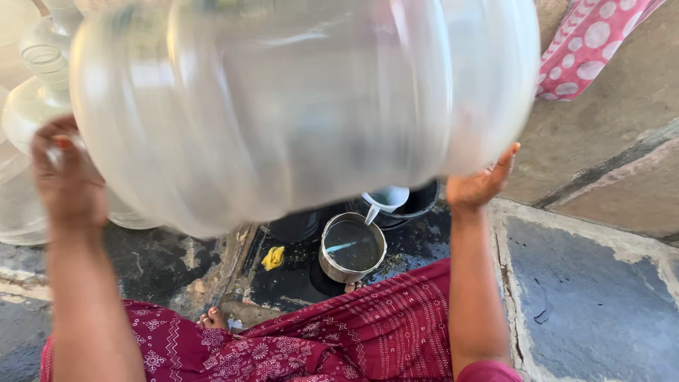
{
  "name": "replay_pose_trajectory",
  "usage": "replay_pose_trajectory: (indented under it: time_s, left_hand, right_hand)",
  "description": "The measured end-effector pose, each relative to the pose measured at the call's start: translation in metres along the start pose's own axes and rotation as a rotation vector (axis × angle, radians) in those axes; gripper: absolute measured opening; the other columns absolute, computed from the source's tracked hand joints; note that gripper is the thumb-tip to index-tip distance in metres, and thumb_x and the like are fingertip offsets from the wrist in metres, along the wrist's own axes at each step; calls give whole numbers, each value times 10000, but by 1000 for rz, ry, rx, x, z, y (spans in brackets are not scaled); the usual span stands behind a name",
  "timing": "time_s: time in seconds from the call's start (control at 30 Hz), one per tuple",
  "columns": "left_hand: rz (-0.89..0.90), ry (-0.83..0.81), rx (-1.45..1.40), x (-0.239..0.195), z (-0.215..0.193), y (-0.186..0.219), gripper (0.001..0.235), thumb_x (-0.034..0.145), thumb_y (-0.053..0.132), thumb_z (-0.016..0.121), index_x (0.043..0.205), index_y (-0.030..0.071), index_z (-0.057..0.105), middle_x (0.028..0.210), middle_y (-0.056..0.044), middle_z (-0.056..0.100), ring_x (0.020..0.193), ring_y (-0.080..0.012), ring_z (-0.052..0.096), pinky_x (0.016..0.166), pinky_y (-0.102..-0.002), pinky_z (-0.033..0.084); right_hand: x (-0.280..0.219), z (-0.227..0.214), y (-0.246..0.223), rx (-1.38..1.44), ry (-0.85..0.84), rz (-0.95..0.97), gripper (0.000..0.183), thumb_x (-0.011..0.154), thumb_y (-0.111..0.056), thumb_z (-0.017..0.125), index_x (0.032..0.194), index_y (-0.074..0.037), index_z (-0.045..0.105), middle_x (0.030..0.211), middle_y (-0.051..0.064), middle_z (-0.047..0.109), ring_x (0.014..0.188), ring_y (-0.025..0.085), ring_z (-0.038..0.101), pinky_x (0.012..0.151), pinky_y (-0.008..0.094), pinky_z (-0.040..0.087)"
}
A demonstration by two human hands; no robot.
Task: The person scrubs the exterior of a large plastic water jug with a sponge, then pours water from a small container into the jug and shakes it to rinse the interior.
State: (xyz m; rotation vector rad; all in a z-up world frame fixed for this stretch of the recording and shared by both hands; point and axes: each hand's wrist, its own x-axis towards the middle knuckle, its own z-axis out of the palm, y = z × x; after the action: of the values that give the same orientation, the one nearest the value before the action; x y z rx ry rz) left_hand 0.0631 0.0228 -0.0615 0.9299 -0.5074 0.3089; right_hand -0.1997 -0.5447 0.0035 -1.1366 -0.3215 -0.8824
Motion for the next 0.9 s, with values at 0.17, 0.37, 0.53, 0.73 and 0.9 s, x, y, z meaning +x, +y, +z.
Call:
replay_pose_trajectory:
  time_s: [0.17, 0.37, 0.53, 0.73, 0.9]
  left_hand:
    - [3, 78, 4, -6, -23, -33, 201, 1158, 204, 684, 1185, 58, 549, 1127, -62, 607, 1018, -156, 614, 895, -311, 562]
    - [-536, 213, 512, -9, 0, 12, 490, 1052, 590, 634, 1160, 112, 635, 900, -11, 679, 726, -125, 665, 555, -270, 484]
    - [-958, 82, 834, -6, 11, 24, 740, 964, 726, 538, 1184, 27, 637, 724, -92, 629, 530, -215, 562, 464, -339, 422]
    - [-1031, 53, 1063, -7, -4, 19, 663, 946, 537, 708, 1273, -10, 526, 855, -172, 641, 595, -246, 605, 522, -376, 511]
    - [-139, -229, 457, 2, -7, 51, 436, 1091, 355, 716, 1291, 29, 508, 1184, -83, 579, 1047, -210, 624, 898, -369, 586]
  right_hand:
    - [-1, -10, 40, -375, 90, 245, 773, 1017, -596, 541, 1537, -41, 398, 1530, 142, 510, 1439, 268, 494, 1241, 452, 406]
    - [-4, -30, 59, -277, 86, 285, 907, 997, -736, 454, 1578, -40, 415, 1562, 155, 490, 1423, 261, 486, 1206, 414, 399]
    - [-15, -29, 74, -909, 129, 1016, 876, 821, -723, 592, 1323, -9, 658, 1166, 136, 727, 1055, 258, 680, 925, 420, 519]
    - [-38, -12, 84, -823, 14, 1042, 667, 833, -607, 690, 1165, -29, 720, 1131, 128, 732, 1018, 229, 677, 893, 369, 516]
    - [-11, 2, 15, -323, -87, 241, 552, 968, -470, 713, 1309, -74, 534, 1352, 85, 601, 1287, 188, 568, 1159, 402, 440]
